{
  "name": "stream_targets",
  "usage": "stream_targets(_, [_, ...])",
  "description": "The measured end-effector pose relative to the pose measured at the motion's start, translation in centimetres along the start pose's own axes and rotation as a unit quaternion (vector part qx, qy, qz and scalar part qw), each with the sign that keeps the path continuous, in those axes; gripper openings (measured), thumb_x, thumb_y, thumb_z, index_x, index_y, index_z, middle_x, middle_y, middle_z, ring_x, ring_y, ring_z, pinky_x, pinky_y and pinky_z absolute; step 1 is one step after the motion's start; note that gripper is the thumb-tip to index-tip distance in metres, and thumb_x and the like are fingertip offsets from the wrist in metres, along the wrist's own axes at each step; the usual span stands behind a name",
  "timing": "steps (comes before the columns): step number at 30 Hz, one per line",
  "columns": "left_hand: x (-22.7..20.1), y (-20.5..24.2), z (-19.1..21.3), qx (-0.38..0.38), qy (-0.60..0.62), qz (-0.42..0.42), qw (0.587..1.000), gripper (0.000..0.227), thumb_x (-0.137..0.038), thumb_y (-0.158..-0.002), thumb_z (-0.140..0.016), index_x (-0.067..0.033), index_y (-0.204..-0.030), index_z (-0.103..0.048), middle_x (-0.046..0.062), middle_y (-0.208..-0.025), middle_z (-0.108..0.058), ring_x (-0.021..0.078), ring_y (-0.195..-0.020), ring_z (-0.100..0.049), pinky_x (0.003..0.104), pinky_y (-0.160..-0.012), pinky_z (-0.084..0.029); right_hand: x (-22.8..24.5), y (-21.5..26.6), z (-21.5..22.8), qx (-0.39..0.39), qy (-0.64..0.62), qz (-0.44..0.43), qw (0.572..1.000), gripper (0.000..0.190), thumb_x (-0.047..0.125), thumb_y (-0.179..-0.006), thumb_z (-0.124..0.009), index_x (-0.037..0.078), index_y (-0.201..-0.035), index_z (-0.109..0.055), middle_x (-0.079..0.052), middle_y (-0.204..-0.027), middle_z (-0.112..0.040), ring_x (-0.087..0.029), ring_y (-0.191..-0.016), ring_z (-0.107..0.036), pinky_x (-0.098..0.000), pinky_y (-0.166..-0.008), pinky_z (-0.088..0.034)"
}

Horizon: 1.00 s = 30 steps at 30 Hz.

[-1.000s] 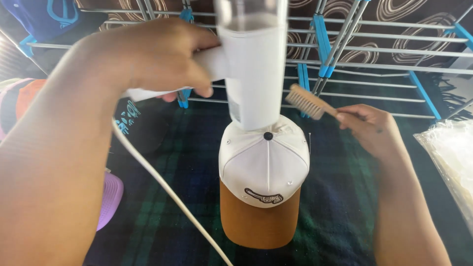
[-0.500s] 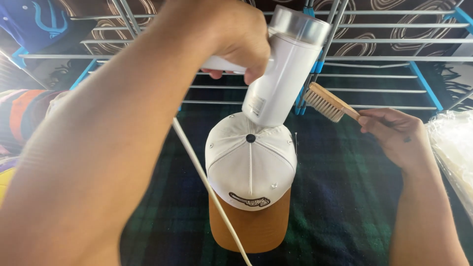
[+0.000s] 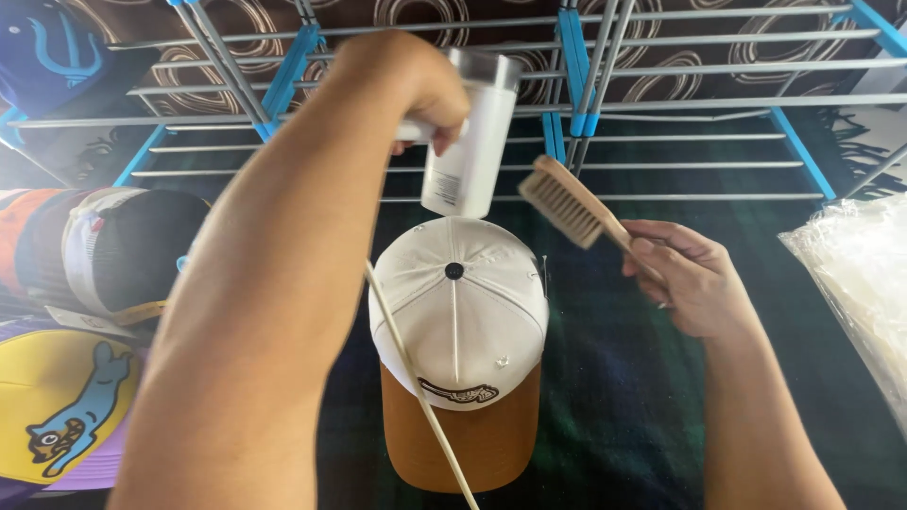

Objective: Using a hair dryer and a brush to clean or restore a baseball cap

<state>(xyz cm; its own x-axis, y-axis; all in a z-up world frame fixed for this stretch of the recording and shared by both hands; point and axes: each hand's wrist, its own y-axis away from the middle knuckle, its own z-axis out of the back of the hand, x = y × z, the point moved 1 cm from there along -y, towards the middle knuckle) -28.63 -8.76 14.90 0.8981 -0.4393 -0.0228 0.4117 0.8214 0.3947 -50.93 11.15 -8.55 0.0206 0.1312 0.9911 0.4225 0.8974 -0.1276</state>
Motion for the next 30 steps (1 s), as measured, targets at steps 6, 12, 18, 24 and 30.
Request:
stream_targets(6, [2.7, 4.2, 0.8, -0.046, -0.015, 0.057, 0.997, 0.041, -0.032, -0.093, -0.065, -0.0112, -0.128, -0.066, 0.017, -0.103, -0.076, 0.0340, -0.089, -0.068, 0.050, -0.084, -0.048, 1.7, -1.4, -5.8, 0.012, 0.078, -0.078, 0.994, 0.034, 0.014, -0.099, -0.062, 0.001, -0.127, -0.074, -0.014, -0.077, -0.067, -0.016, -0.051, -0.042, -0.0279, -0.043, -0.030])
stream_targets(12, [4.8, 6.9, 1.1, -0.073, -0.002, 0.034, 0.997, 0.040, -0.022, -0.095, -0.064, -0.0074, -0.132, -0.063, 0.012, -0.123, -0.067, 0.0349, -0.081, -0.071, 0.049, -0.074, -0.053, 1.7, -1.3, -6.5, 0.046, 0.340, -0.208, 0.916, 0.038, 0.038, -0.100, -0.058, 0.029, -0.130, -0.078, -0.001, -0.084, -0.065, -0.015, -0.063, -0.041, -0.0286, -0.062, -0.032])
stream_targets(18, [4.5, 12.6, 1.2, -0.134, -0.018, 0.022, 0.991, 0.040, -0.031, -0.090, -0.064, -0.0300, -0.130, -0.067, 0.017, -0.090, -0.076, 0.0331, -0.088, -0.069, 0.044, -0.084, -0.042, 0.8, -1.6, -5.9, -0.032, 0.052, -0.089, 0.994, 0.044, 0.028, -0.097, -0.062, 0.005, -0.133, -0.069, -0.008, -0.078, -0.065, -0.012, -0.046, -0.042, -0.0244, -0.038, -0.029])
stream_targets(24, [1.3, 16.5, 0.7, -0.115, -0.139, -0.015, 0.984, 0.039, -0.024, -0.080, -0.060, -0.0297, -0.117, -0.070, 0.011, -0.096, -0.076, 0.0349, -0.085, -0.068, 0.048, -0.070, -0.048, 0.5, -0.1, -7.5, 0.018, 0.327, -0.205, 0.922, 0.039, 0.044, -0.092, -0.065, 0.022, -0.120, -0.081, -0.003, -0.107, -0.079, -0.017, -0.093, -0.071, -0.0315, -0.084, -0.051])
stream_targets(30, [-1.8, 16.3, 0.0, -0.076, -0.150, -0.036, 0.985, 0.044, -0.013, -0.083, -0.053, -0.0281, -0.121, -0.069, 0.010, -0.113, -0.069, 0.0355, -0.100, -0.068, 0.050, -0.078, -0.052, 2.0, 2.7, -3.5, -0.125, 0.132, -0.172, 0.968, 0.041, 0.026, -0.098, -0.055, 0.012, -0.132, -0.074, -0.004, -0.078, -0.057, -0.014, -0.052, -0.033, -0.0270, -0.047, -0.024])
